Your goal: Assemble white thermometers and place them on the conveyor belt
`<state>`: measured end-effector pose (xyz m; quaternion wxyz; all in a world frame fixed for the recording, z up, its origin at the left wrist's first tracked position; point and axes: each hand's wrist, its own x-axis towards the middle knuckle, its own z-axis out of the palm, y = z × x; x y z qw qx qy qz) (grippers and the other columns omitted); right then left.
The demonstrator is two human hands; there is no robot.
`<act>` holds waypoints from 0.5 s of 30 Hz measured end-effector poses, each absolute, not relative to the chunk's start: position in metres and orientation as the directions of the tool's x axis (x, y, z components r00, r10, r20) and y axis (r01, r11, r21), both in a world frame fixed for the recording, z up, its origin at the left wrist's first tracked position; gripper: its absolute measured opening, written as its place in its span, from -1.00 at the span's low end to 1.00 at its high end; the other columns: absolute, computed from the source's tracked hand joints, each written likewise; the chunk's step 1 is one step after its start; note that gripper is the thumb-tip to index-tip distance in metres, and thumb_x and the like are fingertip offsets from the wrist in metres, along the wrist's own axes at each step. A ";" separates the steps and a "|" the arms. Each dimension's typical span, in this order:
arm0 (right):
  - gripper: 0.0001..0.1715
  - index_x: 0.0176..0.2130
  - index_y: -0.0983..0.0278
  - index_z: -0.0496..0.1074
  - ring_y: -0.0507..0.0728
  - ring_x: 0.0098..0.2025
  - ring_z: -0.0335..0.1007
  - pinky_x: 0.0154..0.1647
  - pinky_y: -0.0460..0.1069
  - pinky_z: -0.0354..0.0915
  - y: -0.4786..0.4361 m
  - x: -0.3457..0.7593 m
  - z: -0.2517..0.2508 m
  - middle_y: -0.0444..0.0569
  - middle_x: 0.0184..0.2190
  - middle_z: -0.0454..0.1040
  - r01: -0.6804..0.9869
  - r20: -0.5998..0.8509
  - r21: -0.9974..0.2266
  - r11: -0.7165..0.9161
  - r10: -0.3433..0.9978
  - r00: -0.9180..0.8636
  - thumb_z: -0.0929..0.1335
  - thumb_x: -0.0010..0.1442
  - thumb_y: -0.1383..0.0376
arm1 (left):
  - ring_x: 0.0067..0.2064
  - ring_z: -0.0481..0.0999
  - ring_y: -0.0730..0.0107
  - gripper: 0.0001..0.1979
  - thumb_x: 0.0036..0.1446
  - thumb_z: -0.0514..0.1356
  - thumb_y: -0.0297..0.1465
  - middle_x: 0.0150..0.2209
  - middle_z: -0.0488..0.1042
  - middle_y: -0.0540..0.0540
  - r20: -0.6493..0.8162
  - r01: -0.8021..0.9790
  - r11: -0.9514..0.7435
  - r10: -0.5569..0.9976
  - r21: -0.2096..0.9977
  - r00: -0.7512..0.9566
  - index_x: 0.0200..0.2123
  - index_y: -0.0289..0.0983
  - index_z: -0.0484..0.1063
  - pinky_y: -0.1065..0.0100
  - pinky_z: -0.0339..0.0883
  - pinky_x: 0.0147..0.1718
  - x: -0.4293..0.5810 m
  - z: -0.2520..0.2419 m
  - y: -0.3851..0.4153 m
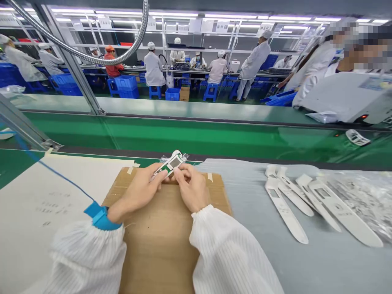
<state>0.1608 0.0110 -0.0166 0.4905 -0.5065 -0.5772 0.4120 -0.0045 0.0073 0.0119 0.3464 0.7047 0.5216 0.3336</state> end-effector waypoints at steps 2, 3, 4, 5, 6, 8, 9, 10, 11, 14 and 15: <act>-0.64 -0.06 0.21 0.42 0.09 -0.41 0.31 -0.31 0.03 0.23 0.012 0.166 -0.015 -0.07 -0.32 0.56 0.324 0.272 -0.917 0.232 0.959 0.081 0.35 0.27 0.04 | -0.30 0.49 0.29 -0.75 0.33 0.01 -0.28 -0.28 0.56 -0.05 0.087 0.489 -0.191 0.970 0.851 0.227 -0.19 -0.22 0.45 0.31 0.27 -0.30 -0.008 0.011 0.008; -0.64 0.00 0.19 0.40 0.10 -0.37 0.31 -0.27 0.04 0.24 0.013 0.169 -0.014 -0.06 -0.27 0.56 0.403 0.352 -0.869 0.286 0.931 0.098 0.35 0.28 0.07 | -0.30 0.48 0.29 -0.77 0.32 0.02 -0.29 -0.28 0.56 -0.05 0.079 0.498 -0.184 0.971 0.847 0.224 -0.20 -0.21 0.45 0.31 0.27 -0.30 -0.009 0.011 0.008; -0.66 0.02 0.17 0.41 0.12 -0.32 0.32 -0.22 0.06 0.24 0.014 0.172 -0.014 -0.05 -0.24 0.55 0.481 0.436 -0.806 0.346 0.896 0.084 0.34 0.30 0.11 | -0.30 0.48 0.28 -0.78 0.31 0.03 -0.30 -0.29 0.56 -0.05 0.072 0.522 -0.179 0.973 0.834 0.218 -0.22 -0.20 0.46 0.30 0.27 -0.29 -0.009 0.011 0.008; -0.70 0.01 0.15 0.42 0.14 -0.28 0.32 -0.17 0.07 0.23 0.016 0.175 -0.014 -0.04 -0.23 0.53 0.551 0.511 -0.730 0.405 0.858 0.046 0.33 0.32 0.13 | -0.30 0.48 0.27 -0.79 0.30 0.04 -0.31 -0.30 0.56 -0.05 0.067 0.552 -0.175 0.975 0.816 0.211 -0.23 -0.19 0.47 0.30 0.27 -0.27 -0.009 0.012 0.007; -0.75 -0.03 0.14 0.45 0.15 -0.25 0.32 -0.14 0.08 0.21 0.018 0.178 -0.015 -0.05 -0.24 0.52 0.612 0.572 -0.648 0.453 0.820 -0.002 0.32 0.33 0.15 | -0.29 0.49 0.25 -0.79 0.29 0.05 -0.31 -0.31 0.56 -0.05 0.062 0.578 -0.176 0.975 0.797 0.211 -0.24 -0.18 0.49 0.29 0.27 -0.25 -0.008 0.012 0.007; -0.84 -0.16 0.13 0.49 0.15 -0.25 0.31 -0.16 0.08 0.15 0.022 0.182 -0.018 -0.07 -0.28 0.51 0.711 0.646 -0.493 0.501 0.758 -0.086 0.32 0.35 0.18 | -0.25 0.51 0.23 -0.80 0.27 0.07 -0.33 -0.30 0.57 -0.05 0.059 0.609 -0.184 0.974 0.772 0.220 -0.24 -0.16 0.51 0.28 0.28 -0.20 -0.007 0.013 0.005; -0.84 -0.23 0.14 0.49 0.15 -0.27 0.29 -0.19 0.07 0.12 0.023 0.183 -0.019 -0.08 -0.29 0.51 0.747 0.665 -0.431 0.505 0.738 -0.116 0.32 0.35 0.19 | -0.22 0.52 0.22 -0.80 0.26 0.08 -0.34 -0.28 0.57 -0.06 0.058 0.613 -0.183 0.974 0.769 0.218 -0.24 -0.16 0.52 0.28 0.28 -0.19 -0.006 0.014 0.004; -0.82 -0.29 0.15 0.48 0.14 -0.28 0.27 -0.22 0.07 0.09 0.023 0.183 -0.021 -0.09 -0.31 0.51 0.774 0.675 -0.384 0.504 0.725 -0.137 0.32 0.35 0.19 | -0.21 0.52 0.22 -0.81 0.24 0.09 -0.35 -0.27 0.58 -0.06 0.057 0.611 -0.174 0.977 0.772 0.206 -0.24 -0.16 0.52 0.29 0.28 -0.18 -0.005 0.013 0.005; -0.79 -0.33 0.15 0.46 0.14 -0.28 0.25 -0.23 0.07 0.06 0.022 0.182 -0.022 -0.09 -0.32 0.50 0.789 0.678 -0.353 0.502 0.719 -0.154 0.32 0.35 0.20 | -0.21 0.52 0.23 -0.82 0.23 0.10 -0.36 -0.27 0.58 -0.06 0.053 0.606 -0.155 0.982 0.781 0.183 -0.26 -0.17 0.52 0.30 0.28 -0.19 -0.004 0.013 0.005; -0.75 -0.37 0.18 0.41 0.15 -0.24 0.26 -0.21 0.07 0.06 0.015 0.176 -0.021 -0.09 -0.31 0.48 0.760 0.655 -0.366 0.537 0.728 -0.200 0.29 0.37 0.22 | -0.33 0.48 0.30 -0.79 0.25 0.07 -0.36 -0.32 0.56 -0.07 0.012 0.546 -0.049 0.997 0.836 0.071 -0.33 -0.23 0.49 0.33 0.25 -0.31 -0.005 0.010 0.011; -0.74 -0.37 0.18 0.38 0.15 -0.21 0.28 -0.19 0.07 0.07 0.013 0.174 -0.020 -0.08 -0.29 0.48 0.733 0.643 -0.404 0.547 0.740 -0.198 0.27 0.38 0.22 | -0.38 0.46 0.33 -0.77 0.26 0.05 -0.34 -0.34 0.56 -0.07 -0.006 0.505 -0.008 1.000 0.863 0.026 -0.35 -0.25 0.47 0.34 0.23 -0.35 -0.007 0.009 0.014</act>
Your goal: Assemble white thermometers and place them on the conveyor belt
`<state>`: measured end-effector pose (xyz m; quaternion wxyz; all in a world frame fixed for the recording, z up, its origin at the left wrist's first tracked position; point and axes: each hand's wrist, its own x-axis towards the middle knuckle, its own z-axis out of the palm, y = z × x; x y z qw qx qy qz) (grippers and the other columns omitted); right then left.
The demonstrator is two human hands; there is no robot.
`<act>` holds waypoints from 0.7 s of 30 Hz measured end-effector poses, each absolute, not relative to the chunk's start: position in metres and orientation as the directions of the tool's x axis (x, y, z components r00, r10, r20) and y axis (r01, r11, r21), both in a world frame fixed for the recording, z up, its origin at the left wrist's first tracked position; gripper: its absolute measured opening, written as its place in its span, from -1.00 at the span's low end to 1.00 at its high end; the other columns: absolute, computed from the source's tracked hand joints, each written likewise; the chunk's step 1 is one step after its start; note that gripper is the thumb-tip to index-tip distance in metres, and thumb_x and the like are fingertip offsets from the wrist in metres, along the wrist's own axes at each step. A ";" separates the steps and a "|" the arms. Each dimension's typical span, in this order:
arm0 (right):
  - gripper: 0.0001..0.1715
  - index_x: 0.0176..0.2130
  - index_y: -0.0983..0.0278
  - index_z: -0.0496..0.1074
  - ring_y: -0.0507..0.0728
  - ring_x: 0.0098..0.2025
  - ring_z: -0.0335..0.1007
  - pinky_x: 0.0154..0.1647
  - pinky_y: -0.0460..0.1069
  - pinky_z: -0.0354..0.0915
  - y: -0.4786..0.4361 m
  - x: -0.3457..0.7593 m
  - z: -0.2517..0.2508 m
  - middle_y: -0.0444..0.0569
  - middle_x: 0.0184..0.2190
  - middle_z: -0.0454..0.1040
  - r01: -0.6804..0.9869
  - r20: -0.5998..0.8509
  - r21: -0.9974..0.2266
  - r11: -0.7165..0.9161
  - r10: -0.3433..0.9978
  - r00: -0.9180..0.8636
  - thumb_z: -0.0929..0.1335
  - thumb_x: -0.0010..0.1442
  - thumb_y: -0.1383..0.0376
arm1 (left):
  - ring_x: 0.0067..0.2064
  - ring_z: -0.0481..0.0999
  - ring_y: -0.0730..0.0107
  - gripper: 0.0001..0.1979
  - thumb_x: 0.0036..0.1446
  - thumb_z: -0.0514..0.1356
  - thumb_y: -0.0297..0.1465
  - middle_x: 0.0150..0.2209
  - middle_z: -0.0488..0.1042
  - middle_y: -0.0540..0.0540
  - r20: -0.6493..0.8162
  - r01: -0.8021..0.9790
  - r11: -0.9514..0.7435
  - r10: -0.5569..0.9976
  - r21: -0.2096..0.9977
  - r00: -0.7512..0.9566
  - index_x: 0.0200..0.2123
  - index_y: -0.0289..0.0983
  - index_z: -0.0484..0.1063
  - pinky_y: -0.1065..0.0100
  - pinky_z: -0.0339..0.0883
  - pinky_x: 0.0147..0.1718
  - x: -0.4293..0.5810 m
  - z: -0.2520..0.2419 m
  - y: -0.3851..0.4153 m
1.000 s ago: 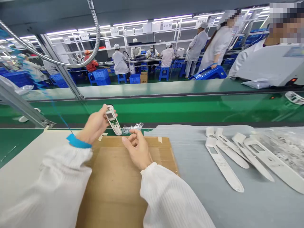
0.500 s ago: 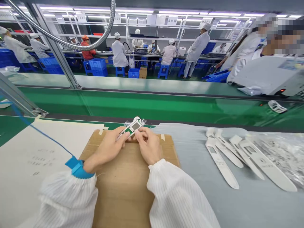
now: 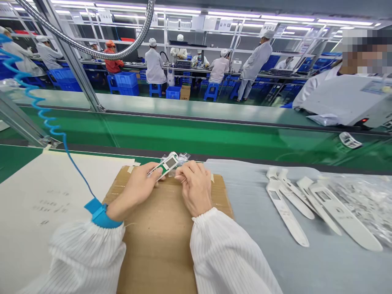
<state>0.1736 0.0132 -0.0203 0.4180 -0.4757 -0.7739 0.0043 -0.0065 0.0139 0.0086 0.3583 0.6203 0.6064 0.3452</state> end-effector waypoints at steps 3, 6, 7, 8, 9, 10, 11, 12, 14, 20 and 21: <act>-0.75 -0.35 0.19 0.31 0.15 -0.22 0.32 -0.16 0.06 0.14 0.016 0.169 -0.018 -0.07 -0.29 0.47 0.629 0.572 -0.597 0.498 0.814 -0.101 0.23 0.39 0.21 | -0.44 0.40 0.41 -0.73 0.28 0.05 -0.27 -0.37 0.53 -0.08 -0.054 0.337 0.076 0.996 0.939 -0.074 -0.35 -0.29 0.44 0.36 0.19 -0.40 -0.011 0.008 0.020; -0.84 -0.31 0.19 0.30 0.16 -0.27 0.31 -0.19 0.06 0.19 0.040 0.169 -0.020 -0.07 -0.35 0.44 0.597 0.447 -0.724 0.344 0.894 0.027 0.23 0.34 0.23 | -0.42 0.38 0.44 -0.78 0.23 0.15 -0.27 -0.37 0.50 -0.07 -0.084 0.172 0.099 0.992 0.980 -0.089 -0.28 -0.32 0.45 0.38 0.16 -0.41 -0.014 0.009 0.020; -0.87 -0.30 0.20 0.31 0.17 -0.26 0.31 -0.17 0.07 0.19 0.051 0.169 -0.022 -0.07 -0.35 0.45 0.631 0.411 -0.715 0.302 0.911 0.028 0.25 0.31 0.24 | -0.41 0.37 0.45 -0.80 0.18 0.20 -0.28 -0.35 0.50 -0.06 -0.095 0.118 0.103 0.993 0.988 -0.070 -0.24 -0.31 0.46 0.39 0.15 -0.41 -0.015 0.010 0.020; -0.89 -0.31 0.20 0.34 0.19 -0.23 0.32 -0.14 0.09 0.19 0.063 0.169 -0.024 -0.06 -0.34 0.47 0.680 0.375 -0.682 0.270 0.927 0.008 0.26 0.28 0.27 | -0.39 0.36 0.47 -0.79 0.12 0.25 -0.32 -0.31 0.50 -0.05 -0.104 0.064 0.107 0.994 0.992 -0.042 -0.20 -0.31 0.46 0.39 0.14 -0.41 -0.014 0.011 0.019; -0.90 -0.33 0.20 0.36 0.20 -0.20 0.32 -0.11 0.12 0.19 0.073 0.169 -0.025 -0.05 -0.32 0.49 0.731 0.337 -0.637 0.246 0.941 -0.023 0.27 0.25 0.29 | -0.38 0.35 0.48 -0.75 0.07 0.29 -0.35 -0.27 0.50 -0.05 -0.112 0.015 0.112 0.994 0.994 -0.009 -0.16 -0.30 0.46 0.40 0.14 -0.40 -0.014 0.012 0.018; -0.90 -0.34 0.19 0.39 0.22 -0.18 0.32 -0.09 0.14 0.19 0.081 0.170 -0.027 -0.03 -0.30 0.50 0.773 0.302 -0.593 0.227 0.952 -0.048 0.29 0.22 0.30 | -0.37 0.34 0.49 -0.71 0.03 0.31 -0.39 -0.24 0.49 -0.05 -0.116 -0.028 0.117 0.993 0.993 0.026 -0.14 -0.29 0.47 0.40 0.14 -0.40 -0.013 0.012 0.017; -0.92 -0.34 0.19 0.42 0.23 -0.16 0.33 -0.07 0.16 0.20 0.087 0.171 -0.028 -0.02 -0.26 0.51 0.800 0.275 -0.560 0.215 0.959 -0.066 0.31 0.19 0.30 | -0.36 0.33 0.50 -0.68 0.00 0.32 -0.41 -0.22 0.49 -0.05 -0.118 -0.062 0.122 0.992 0.991 0.054 -0.13 -0.29 0.47 0.41 0.14 -0.39 -0.013 0.013 0.017; -0.92 -0.31 0.19 0.44 0.24 -0.13 0.34 -0.06 0.17 0.21 0.091 0.173 -0.029 0.00 -0.22 0.51 0.811 0.264 -0.545 0.215 0.961 -0.077 0.33 0.17 0.28 | -0.36 0.32 0.51 -0.67 -0.01 0.33 -0.43 -0.22 0.49 -0.05 -0.117 -0.087 0.123 0.991 0.989 0.071 -0.12 -0.30 0.47 0.41 0.13 -0.38 -0.012 0.013 0.016; -0.81 -0.21 0.20 0.46 0.26 -0.07 0.35 -0.02 0.19 0.24 0.090 0.186 -0.030 0.05 -0.12 0.50 0.800 0.299 -0.545 0.251 0.950 -0.094 0.35 0.15 0.21 | -0.36 0.31 0.52 -0.67 -0.03 0.34 -0.44 -0.23 0.48 -0.05 -0.110 -0.117 0.120 0.990 0.986 0.083 -0.14 -0.32 0.47 0.41 0.13 -0.38 -0.010 0.014 0.016; -0.58 -0.23 0.20 0.49 0.38 -0.10 0.43 -0.02 0.31 0.31 0.043 0.320 -0.030 0.17 -0.15 0.52 0.871 0.411 -0.470 0.142 0.908 0.074 0.31 0.06 -0.02 | -0.37 0.32 0.52 -0.65 -0.06 0.36 -0.45 -0.21 0.46 -0.08 -0.108 -0.266 0.157 0.976 0.951 0.190 -0.16 -0.32 0.40 0.41 0.10 -0.45 -0.007 0.013 0.013; -0.61 -0.31 0.17 0.48 0.42 -0.16 0.44 -0.07 0.34 0.30 0.032 0.353 -0.034 0.16 -0.24 0.52 0.899 0.423 -0.433 0.071 0.896 0.133 0.33 0.02 -0.04 | -0.37 0.32 0.52 -0.63 -0.08 0.36 -0.47 -0.22 0.47 -0.08 -0.101 -0.294 0.166 0.969 0.941 0.223 -0.16 -0.32 0.38 0.41 0.09 -0.46 -0.007 0.013 0.012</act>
